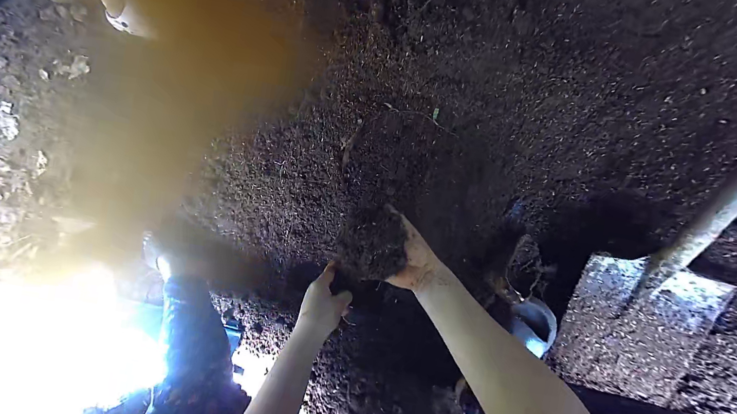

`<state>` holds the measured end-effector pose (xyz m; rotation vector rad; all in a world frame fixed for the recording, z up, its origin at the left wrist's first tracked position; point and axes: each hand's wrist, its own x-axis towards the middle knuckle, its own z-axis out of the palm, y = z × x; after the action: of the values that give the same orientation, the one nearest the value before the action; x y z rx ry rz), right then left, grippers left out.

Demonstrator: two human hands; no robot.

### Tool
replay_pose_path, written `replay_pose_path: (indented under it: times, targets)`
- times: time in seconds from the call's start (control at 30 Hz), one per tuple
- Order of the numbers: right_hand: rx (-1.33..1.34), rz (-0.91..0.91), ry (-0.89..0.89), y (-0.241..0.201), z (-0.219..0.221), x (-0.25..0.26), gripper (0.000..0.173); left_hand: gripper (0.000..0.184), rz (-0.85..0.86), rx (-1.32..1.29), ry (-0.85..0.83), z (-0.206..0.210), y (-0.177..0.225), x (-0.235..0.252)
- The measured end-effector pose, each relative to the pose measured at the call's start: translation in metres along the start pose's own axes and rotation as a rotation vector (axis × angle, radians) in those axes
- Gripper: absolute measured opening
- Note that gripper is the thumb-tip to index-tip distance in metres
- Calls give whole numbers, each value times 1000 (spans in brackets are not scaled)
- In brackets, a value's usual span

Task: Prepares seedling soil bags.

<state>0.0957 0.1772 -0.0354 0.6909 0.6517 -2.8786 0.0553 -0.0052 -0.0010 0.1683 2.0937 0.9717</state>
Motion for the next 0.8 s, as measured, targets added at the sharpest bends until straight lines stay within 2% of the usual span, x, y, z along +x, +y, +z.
replay_pose_path:
  times: [0.07, 0.13, 0.2, 0.3, 0.33, 0.4, 0.47, 0.5, 0.57, 0.63, 0.67, 0.73, 0.8]
  targets:
    - [-191, 56, 152, 5, 14, -14, 48, 65, -6, -10, 19, 1, -4, -2]
    - [-435, 64, 277, 7, 26, -23, 43, 62, -7, 6, 20, 0, -10, -5]
    - [-768, 33, 267, 9, 40, -30, 50, 65, 12, 14, 19, 0, -18, -6]
    - [-1528, -16, 199, 31, 61, -34, 41, 68, 64, -9, 26, 0, -28, -6]
    - [-1735, 21, 187, 40, 67, -36, 38, 69, 85, -7, 29, 0, -32, -5]
    - [-1978, 133, 190, 51, 79, -37, 37, 72, 116, 8, 24, 1, -39, -5]
    - [-2019, 189, 176, 44, 85, -36, 35, 72, 143, 35, 19, 1, -44, -8]
    - [-1985, 159, 191, 34, 84, -36, 34, 74, 158, 46, 20, 0, -47, -9]
    - [-1918, 71, 336, 13, 77, -37, 32, 76, 174, 47, 21, -7, -52, -11]
    - [-1919, 101, 463, 2, 66, -37, 31, 73, 172, 9, 13, -12, -58, -14]
    - [-1907, 144, 445, 4, 56, -36, 35, 70, 168, -35, 3, -15, -62, -16]
    - [-1891, 234, 361, 19, 42, -32, 55, 59, 177, -191, 7, -18, -67, -21]
    - [-1889, 315, 339, 36, 40, -33, 66, 52, 204, -331, 10, -16, -71, -22]
